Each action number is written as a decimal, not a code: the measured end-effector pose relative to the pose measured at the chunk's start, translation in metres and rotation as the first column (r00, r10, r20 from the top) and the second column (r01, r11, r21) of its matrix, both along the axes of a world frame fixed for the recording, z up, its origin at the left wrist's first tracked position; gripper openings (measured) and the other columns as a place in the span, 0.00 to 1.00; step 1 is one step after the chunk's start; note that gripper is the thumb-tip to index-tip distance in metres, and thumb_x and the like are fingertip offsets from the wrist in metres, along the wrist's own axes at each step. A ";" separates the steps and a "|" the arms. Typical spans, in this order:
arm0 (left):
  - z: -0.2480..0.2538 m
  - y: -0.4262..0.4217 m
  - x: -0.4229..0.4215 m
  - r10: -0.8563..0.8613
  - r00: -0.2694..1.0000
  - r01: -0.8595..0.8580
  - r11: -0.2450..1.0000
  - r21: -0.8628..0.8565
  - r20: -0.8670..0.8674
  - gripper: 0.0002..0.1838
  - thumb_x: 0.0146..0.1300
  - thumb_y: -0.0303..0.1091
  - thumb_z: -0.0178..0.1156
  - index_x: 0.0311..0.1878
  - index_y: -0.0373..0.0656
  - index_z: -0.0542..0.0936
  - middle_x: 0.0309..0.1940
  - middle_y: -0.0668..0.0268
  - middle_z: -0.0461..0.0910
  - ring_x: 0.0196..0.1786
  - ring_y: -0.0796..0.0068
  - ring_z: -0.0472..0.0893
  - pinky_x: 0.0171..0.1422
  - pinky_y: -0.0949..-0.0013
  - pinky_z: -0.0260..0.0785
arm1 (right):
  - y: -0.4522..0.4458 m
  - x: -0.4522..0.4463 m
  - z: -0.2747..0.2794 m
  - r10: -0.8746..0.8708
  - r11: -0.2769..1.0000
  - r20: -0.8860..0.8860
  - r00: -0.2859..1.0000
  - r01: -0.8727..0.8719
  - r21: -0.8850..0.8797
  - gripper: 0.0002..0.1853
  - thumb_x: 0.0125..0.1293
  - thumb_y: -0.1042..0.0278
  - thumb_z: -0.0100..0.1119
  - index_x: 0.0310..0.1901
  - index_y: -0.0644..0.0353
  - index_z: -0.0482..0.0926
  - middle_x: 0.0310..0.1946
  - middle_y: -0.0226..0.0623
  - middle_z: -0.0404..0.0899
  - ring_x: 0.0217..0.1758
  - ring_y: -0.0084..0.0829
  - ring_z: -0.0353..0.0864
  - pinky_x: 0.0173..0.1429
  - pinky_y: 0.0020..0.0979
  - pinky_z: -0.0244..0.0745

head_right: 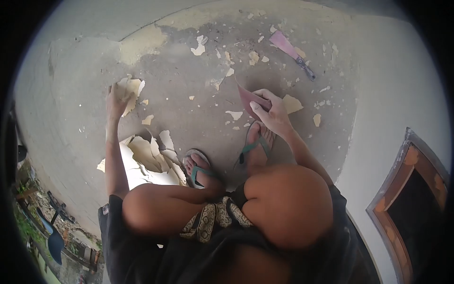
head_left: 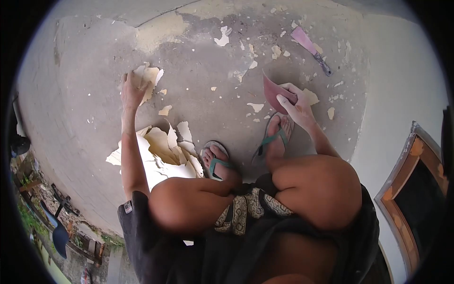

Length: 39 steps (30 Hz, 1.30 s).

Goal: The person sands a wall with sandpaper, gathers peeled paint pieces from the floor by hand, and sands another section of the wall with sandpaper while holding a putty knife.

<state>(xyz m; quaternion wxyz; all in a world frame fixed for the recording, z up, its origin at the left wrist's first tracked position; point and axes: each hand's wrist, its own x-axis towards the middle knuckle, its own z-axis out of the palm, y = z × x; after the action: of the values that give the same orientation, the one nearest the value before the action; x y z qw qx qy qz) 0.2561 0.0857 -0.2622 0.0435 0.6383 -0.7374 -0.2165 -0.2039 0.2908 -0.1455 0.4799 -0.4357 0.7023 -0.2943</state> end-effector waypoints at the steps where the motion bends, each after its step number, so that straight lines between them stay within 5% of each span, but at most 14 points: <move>1: 0.005 0.001 -0.001 0.006 1.000 -0.006 1.000 -0.014 0.003 0.33 0.47 0.42 0.74 0.56 0.42 0.73 0.50 0.55 0.74 0.53 0.49 0.76 0.53 0.52 0.71 | 0.007 -0.010 0.000 0.007 1.000 -0.026 1.000 -0.007 -0.011 0.11 0.66 0.70 0.59 0.46 0.66 0.78 0.44 0.36 0.78 0.42 0.23 0.79 0.47 0.25 0.74; 5: 0.008 -0.004 0.001 -0.035 0.999 0.034 0.999 0.005 0.031 0.32 0.48 0.41 0.73 0.56 0.41 0.74 0.52 0.53 0.76 0.52 0.48 0.78 0.54 0.53 0.70 | 0.054 -0.066 -0.011 -0.204 0.977 -0.268 0.942 0.177 -0.123 0.12 0.64 0.69 0.62 0.45 0.69 0.79 0.50 0.39 0.79 0.45 0.25 0.82 0.47 0.26 0.75; 7: 0.008 -0.003 -0.001 -0.012 1.000 0.012 1.000 0.014 0.003 0.33 0.47 0.41 0.74 0.56 0.41 0.74 0.50 0.53 0.77 0.52 0.48 0.78 0.54 0.53 0.70 | 0.082 -0.092 -0.032 -0.182 0.979 -0.508 0.842 0.104 -0.178 0.13 0.64 0.70 0.63 0.45 0.70 0.80 0.52 0.41 0.79 0.46 0.26 0.82 0.46 0.25 0.76; 10: 0.013 0.001 -0.006 0.000 1.000 -0.001 0.999 0.040 0.023 0.33 0.45 0.40 0.75 0.55 0.42 0.75 0.50 0.53 0.76 0.52 0.49 0.77 0.54 0.53 0.71 | 0.096 -0.106 -0.045 -0.309 0.949 -0.191 0.932 0.291 -0.119 0.15 0.63 0.69 0.65 0.47 0.71 0.79 0.53 0.43 0.80 0.49 0.27 0.82 0.50 0.25 0.75; 11: 0.015 0.002 -0.008 0.002 0.999 -0.004 0.999 0.046 0.043 0.33 0.44 0.40 0.76 0.54 0.42 0.75 0.50 0.53 0.76 0.53 0.50 0.77 0.55 0.53 0.71 | 0.098 -0.110 -0.048 -0.350 0.936 -0.179 0.919 0.352 -0.023 0.20 0.62 0.67 0.67 0.52 0.69 0.77 0.50 0.43 0.81 0.51 0.27 0.81 0.53 0.27 0.75; 14: 0.007 0.003 -0.005 0.094 0.996 -0.093 0.992 0.087 0.003 0.34 0.42 0.39 0.77 0.55 0.41 0.75 0.51 0.53 0.73 0.51 0.52 0.77 0.54 0.55 0.71 | 0.091 -0.105 -0.047 -0.388 0.918 -0.148 0.910 0.368 -0.146 0.25 0.60 0.67 0.68 0.57 0.68 0.74 0.49 0.42 0.81 0.51 0.28 0.81 0.55 0.30 0.74; 22: 0.008 -0.002 -0.003 0.155 0.985 -0.143 0.980 0.139 -0.076 0.37 0.40 0.39 0.77 0.56 0.40 0.76 0.49 0.53 0.80 0.53 0.55 0.79 0.57 0.58 0.71 | 0.083 -0.096 -0.042 -0.128 0.986 -0.489 0.863 0.165 0.032 0.29 0.52 0.61 0.75 0.54 0.62 0.76 0.50 0.41 0.78 0.52 0.34 0.78 0.56 0.34 0.72; 25: 0.001 -0.007 0.004 0.139 0.990 -0.130 0.975 0.182 -0.038 0.36 0.41 0.39 0.77 0.55 0.38 0.77 0.46 0.54 0.82 0.50 0.58 0.81 0.55 0.60 0.72 | 0.079 -0.094 -0.037 -0.008 0.998 -0.676 0.737 0.046 0.039 0.26 0.51 0.59 0.76 0.49 0.63 0.78 0.52 0.43 0.76 0.54 0.34 0.76 0.56 0.35 0.72; 28: 0.013 -0.014 0.009 0.158 0.984 -0.128 0.946 0.299 -0.077 0.35 0.42 0.40 0.76 0.56 0.37 0.78 0.47 0.56 0.83 0.50 0.61 0.82 0.55 0.63 0.73 | 0.086 -0.103 -0.045 -0.013 0.994 -0.752 0.659 -0.071 -0.080 0.24 0.50 0.59 0.76 0.45 0.63 0.79 0.48 0.41 0.77 0.50 0.34 0.78 0.53 0.35 0.72; 29: 0.021 -0.014 0.009 0.178 0.978 -0.128 0.925 0.357 -0.112 0.35 0.43 0.41 0.76 0.56 0.37 0.78 0.47 0.57 0.83 0.50 0.62 0.83 0.55 0.64 0.73 | 0.083 -0.100 -0.040 -0.038 0.999 -0.650 0.759 0.031 -0.022 0.24 0.50 0.59 0.76 0.45 0.62 0.79 0.46 0.41 0.77 0.49 0.35 0.78 0.52 0.35 0.72; 31: 0.042 -0.009 0.004 0.314 0.910 -0.157 0.866 0.475 -0.271 0.32 0.47 0.42 0.74 0.55 0.37 0.79 0.45 0.60 0.84 0.47 0.67 0.83 0.53 0.66 0.74 | 0.075 -0.090 -0.021 -0.129 0.970 -0.417 0.900 0.202 0.136 0.24 0.49 0.59 0.76 0.45 0.62 0.79 0.43 0.39 0.77 0.46 0.35 0.78 0.51 0.34 0.73; 34: 0.043 -0.008 -0.001 0.427 0.755 -0.048 0.793 0.608 -0.497 0.22 0.60 0.39 0.66 0.56 0.39 0.78 0.43 0.67 0.83 0.43 0.77 0.82 0.48 0.70 0.74 | 0.078 -0.088 -0.024 -0.182 0.966 -0.368 0.912 0.236 0.106 0.25 0.49 0.60 0.77 0.46 0.63 0.78 0.40 0.38 0.77 0.43 0.36 0.79 0.49 0.34 0.73; 37: 0.064 0.016 -0.043 0.625 0.546 -0.051 0.689 0.723 -0.558 0.21 0.66 0.36 0.61 0.60 0.42 0.73 0.45 0.70 0.82 0.44 0.79 0.82 0.48 0.71 0.76 | 0.078 -0.090 -0.023 -0.007 0.995 -0.480 0.877 0.056 0.087 0.27 0.48 0.61 0.77 0.47 0.64 0.77 0.42 0.40 0.77 0.45 0.38 0.79 0.50 0.36 0.73; 39: 0.062 0.036 -0.073 0.647 0.549 0.013 0.627 0.779 -0.530 0.23 0.66 0.36 0.61 0.62 0.43 0.71 0.48 0.69 0.80 0.47 0.79 0.81 0.52 0.70 0.76 | 0.080 -0.087 -0.027 -0.010 1.000 -0.531 0.847 0.006 -0.008 0.29 0.46 0.61 0.78 0.49 0.64 0.76 0.42 0.41 0.77 0.46 0.41 0.79 0.51 0.37 0.73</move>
<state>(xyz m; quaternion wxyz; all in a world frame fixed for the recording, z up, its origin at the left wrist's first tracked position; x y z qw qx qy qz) 0.1831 0.1221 -0.2001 0.1511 0.5767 -0.3549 -0.7202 -0.2912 0.3705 -0.1728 0.2646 -0.4986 0.8085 -0.1666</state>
